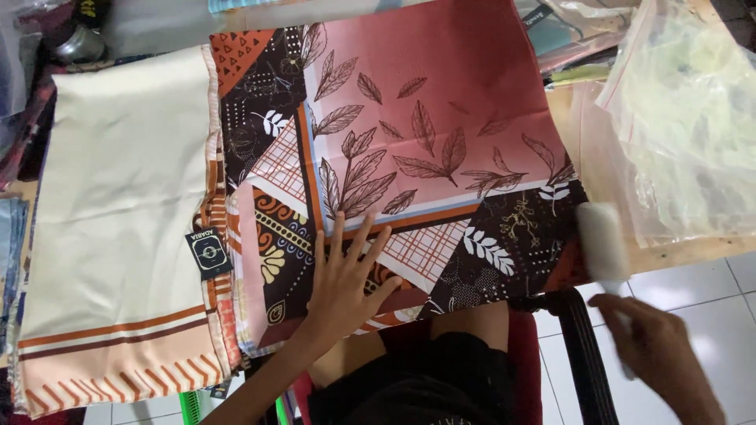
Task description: Cleaning a scarf with a lint roller and folding it on a table.
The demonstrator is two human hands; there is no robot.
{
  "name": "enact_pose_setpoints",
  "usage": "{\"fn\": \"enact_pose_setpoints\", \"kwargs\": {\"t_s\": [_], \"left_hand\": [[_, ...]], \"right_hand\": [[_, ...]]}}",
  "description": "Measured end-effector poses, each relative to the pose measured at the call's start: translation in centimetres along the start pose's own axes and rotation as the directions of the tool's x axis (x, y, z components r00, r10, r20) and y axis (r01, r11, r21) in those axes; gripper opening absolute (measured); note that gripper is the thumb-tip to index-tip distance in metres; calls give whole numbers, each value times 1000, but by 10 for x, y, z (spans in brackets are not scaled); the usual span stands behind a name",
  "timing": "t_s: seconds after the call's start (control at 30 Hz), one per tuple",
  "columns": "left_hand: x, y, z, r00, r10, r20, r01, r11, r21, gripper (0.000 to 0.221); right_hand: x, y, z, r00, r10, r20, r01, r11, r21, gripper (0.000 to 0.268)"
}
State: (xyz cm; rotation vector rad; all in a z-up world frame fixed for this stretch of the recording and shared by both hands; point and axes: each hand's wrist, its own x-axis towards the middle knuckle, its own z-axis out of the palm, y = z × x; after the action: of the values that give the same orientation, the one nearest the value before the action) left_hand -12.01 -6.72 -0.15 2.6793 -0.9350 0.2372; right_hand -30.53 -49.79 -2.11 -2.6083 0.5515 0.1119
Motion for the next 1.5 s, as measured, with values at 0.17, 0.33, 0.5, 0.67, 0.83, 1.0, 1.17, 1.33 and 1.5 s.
{"fn": "enact_pose_setpoints", "kwargs": {"t_s": [0.17,0.33,0.5,0.67,0.83,1.0,1.17,1.33,1.5], "left_hand": [[32,-7,-5,988,-42,147,59,992,-109,82],[129,-13,39,998,58,-17,-60,964,-258,76],[262,17,93,994,91,-62,-106,943,-316,60],[403,47,191,969,41,-245,-109,957,-268,61],[466,54,228,982,-118,-147,67,948,-311,63],[445,28,189,946,-135,-295,-66,810,-582,20],[382,-35,111,931,-142,-337,-114,763,-636,7],[271,-109,31,916,-126,-380,-155,764,-627,34],[170,-185,25,900,-314,-302,124,849,-514,33]], "right_hand": [[-11,-19,-27,978,-48,-204,57,998,35,19],[-1,-30,-18,915,-149,-375,236,951,198,23],[22,-4,16,884,-222,-412,364,879,309,24],[48,-18,16,862,-268,-430,440,816,375,17],[83,-4,17,811,-314,-494,500,810,305,13],[129,-28,1,795,-343,-500,557,739,379,19],[178,-90,-19,799,-339,-497,561,718,412,23],[226,-165,-38,918,-293,-266,384,824,417,21],[297,-218,-11,733,-595,-330,666,725,172,16]]}}
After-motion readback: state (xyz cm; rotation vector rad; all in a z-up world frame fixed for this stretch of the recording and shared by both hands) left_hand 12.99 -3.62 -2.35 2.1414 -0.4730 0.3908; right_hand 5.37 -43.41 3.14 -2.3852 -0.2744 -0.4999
